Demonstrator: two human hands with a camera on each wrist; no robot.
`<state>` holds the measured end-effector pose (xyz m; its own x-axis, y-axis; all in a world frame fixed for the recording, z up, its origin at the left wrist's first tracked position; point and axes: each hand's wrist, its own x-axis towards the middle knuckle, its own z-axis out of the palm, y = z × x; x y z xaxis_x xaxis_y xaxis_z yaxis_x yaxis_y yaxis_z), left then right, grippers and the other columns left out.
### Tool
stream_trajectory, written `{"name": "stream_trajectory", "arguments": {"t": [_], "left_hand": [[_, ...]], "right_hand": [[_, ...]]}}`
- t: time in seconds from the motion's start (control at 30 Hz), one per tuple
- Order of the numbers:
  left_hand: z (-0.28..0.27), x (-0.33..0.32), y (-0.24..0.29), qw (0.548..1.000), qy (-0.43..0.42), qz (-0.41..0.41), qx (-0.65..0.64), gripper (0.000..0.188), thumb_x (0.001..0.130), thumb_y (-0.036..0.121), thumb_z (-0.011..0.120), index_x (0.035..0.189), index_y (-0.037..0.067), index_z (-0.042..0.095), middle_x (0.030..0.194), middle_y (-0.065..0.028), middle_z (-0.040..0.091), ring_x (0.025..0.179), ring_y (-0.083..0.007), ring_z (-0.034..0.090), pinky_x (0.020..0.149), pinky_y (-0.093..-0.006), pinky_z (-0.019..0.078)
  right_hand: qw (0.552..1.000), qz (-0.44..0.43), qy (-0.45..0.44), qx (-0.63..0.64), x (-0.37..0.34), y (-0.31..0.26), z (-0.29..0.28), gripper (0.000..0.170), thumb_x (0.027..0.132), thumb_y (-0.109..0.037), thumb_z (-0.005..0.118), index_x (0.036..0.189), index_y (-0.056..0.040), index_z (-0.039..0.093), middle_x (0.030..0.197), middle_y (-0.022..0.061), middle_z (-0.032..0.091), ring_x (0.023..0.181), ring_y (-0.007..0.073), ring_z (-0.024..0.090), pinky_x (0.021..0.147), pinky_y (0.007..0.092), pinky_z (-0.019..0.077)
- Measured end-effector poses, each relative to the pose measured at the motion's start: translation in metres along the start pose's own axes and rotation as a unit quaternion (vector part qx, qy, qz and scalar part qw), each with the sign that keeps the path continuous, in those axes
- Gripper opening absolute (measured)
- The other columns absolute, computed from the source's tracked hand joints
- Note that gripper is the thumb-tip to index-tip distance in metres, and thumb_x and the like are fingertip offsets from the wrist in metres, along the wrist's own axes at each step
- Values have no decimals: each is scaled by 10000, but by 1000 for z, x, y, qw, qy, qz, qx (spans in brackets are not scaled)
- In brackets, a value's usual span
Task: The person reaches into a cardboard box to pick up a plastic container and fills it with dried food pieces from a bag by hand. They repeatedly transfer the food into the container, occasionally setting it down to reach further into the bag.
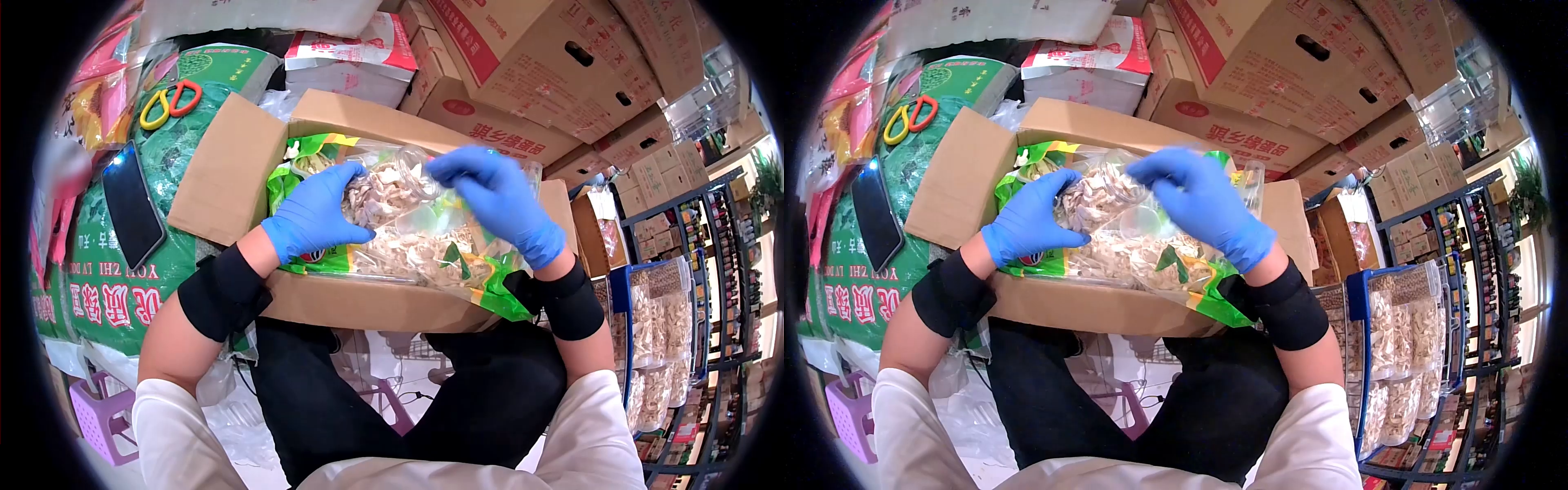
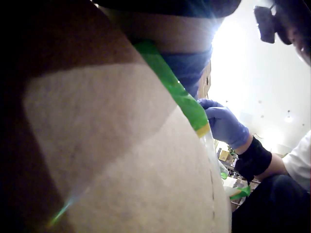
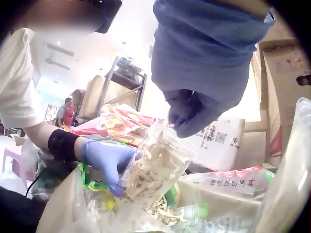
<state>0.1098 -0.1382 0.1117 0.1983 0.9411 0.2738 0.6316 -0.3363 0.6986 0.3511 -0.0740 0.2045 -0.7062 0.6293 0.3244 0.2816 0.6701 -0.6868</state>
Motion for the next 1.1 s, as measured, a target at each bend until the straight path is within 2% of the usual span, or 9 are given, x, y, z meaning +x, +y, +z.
{"name": "stream_trajectory", "arguments": {"t": [0.07,0.17,0.33,0.4,0.5,0.6,0.8,0.93,1.1], "left_hand": [[1,0,0,1000,7,18,8,765,588,308,823,1206,10,486,1095,-187,574,1022,-322,572,913,-375,453],[-1,-1,-2,998,17,54,17,748,587,304,820,1193,15,491,1078,-179,578,1003,-315,579,905,-373,456],[1,1,-2,1000,26,3,-14,738,584,299,824,1180,17,493,1071,-170,574,998,-290,580,903,-358,457],[1,2,-3,998,53,0,-15,725,588,290,823,1175,19,493,1072,-167,569,1006,-285,576,904,-357,455],[1,0,1,999,55,0,3,725,593,283,822,1181,24,487,1082,-158,563,1014,-282,572,910,-357,453],[1,0,2,999,52,7,4,723,598,275,820,1186,28,479,1092,-156,556,1024,-284,567,916,-359,450],[2,1,-1,996,52,58,-32,825,578,260,827,1262,19,433,1142,-216,549,1072,-357,551,929,-406,449],[8,2,-6,994,36,63,-81,829,573,258,831,1258,19,431,1132,-213,558,1060,-357,562,921,-407,457],[2,3,6,991,20,11,-135,819,569,264,833,1237,4,437,1101,-210,585,1002,-357,595,882,-397,481]], "right_hand": [[991,-50,-109,-66,-3,-6,8,350,749,48,517,1063,-24,653,1020,138,655,923,210,641,814,297,500],[989,-38,-139,-21,-5,-6,19,347,763,49,514,1077,-19,646,1055,134,640,942,205,628,810,284,492],[990,64,65,106,-3,2,10,261,789,47,512,1009,2,644,955,105,663,890,196,640,805,276,495],[994,69,60,65,-2,-2,9,240,779,42,513,973,-6,646,920,99,668,867,207,646,799,297,502],[993,-30,-62,-94,-2,-16,10,305,757,22,501,1032,-9,628,1010,111,658,948,228,633,868,345,493],[996,10,-84,29,-5,-18,10,400,761,11,487,1142,-15,604,1103,125,635,1036,231,611,927,344,465],[983,-46,-174,36,-5,-24,9,547,797,28,447,1340,-29,486,1308,118,544,1208,220,516,1041,345,377],[981,-92,-174,-2,-6,-27,19,525,815,5,493,1339,-30,485,1285,110,564,1205,225,519,1013,346,400],[995,57,-69,37,-2,-39,14,355,799,-75,571,1153,-60,608,1113,125,622,1072,264,583,927,377,450]]}}
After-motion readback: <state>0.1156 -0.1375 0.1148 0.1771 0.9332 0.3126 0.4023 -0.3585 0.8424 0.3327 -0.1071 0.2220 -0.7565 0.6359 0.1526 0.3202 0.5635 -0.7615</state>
